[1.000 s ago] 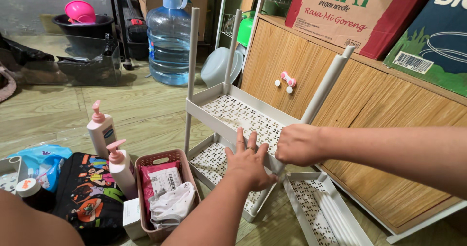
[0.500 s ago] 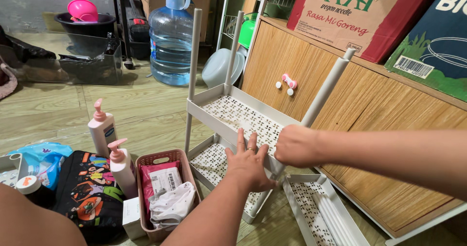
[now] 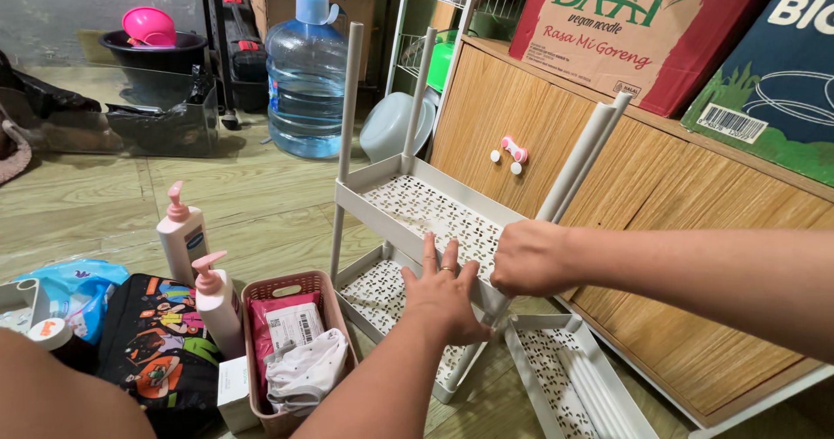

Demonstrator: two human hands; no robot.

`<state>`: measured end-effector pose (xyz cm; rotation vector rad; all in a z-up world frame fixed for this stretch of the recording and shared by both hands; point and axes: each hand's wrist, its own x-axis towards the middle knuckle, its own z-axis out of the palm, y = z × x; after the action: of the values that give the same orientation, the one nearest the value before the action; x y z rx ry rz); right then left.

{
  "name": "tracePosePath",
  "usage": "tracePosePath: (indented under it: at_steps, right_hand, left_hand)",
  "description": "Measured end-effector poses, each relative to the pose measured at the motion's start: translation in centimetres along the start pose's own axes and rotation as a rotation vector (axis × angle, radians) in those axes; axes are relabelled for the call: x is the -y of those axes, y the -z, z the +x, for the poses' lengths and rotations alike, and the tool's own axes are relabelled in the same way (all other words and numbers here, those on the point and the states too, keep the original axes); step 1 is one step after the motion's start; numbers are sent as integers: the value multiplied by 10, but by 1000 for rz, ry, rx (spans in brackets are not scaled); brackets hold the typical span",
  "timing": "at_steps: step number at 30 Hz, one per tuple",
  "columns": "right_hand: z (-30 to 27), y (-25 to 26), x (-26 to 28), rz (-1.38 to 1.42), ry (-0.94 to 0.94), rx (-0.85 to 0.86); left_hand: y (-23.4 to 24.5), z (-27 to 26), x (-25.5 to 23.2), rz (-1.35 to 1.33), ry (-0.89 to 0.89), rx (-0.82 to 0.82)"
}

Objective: The person assembles a white plastic three-tier storage rack by inserting vertical poles into the trays and securing them with small plastic connectors. The person handles the trays, poles, and connectors by hand to build the structure.

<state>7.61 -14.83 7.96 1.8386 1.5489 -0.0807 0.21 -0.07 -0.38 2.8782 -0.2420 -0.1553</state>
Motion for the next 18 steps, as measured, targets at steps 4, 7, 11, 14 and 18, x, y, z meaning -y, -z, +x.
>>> tracePosePath:
  at_steps: [4, 7, 11, 14, 18]
  right_hand:
    - [12, 5, 2, 8, -115, 151]
    - [12, 5, 10, -73, -131, 183]
    - [-9, -7, 26, -172, 9, -224]
    - [-13, -9, 16, -170, 76, -167]
    - [-3, -7, 5, -128, 57, 42]
  left_hand:
    - [-1, 1, 0, 3, 2, 2]
    - [0, 2, 2, 8, 8, 9]
    - [-2, 2, 1, 9, 1, 11]
    - [-2, 1, 0, 6, 0, 16]
    - [0, 3, 2, 16, -2, 32]
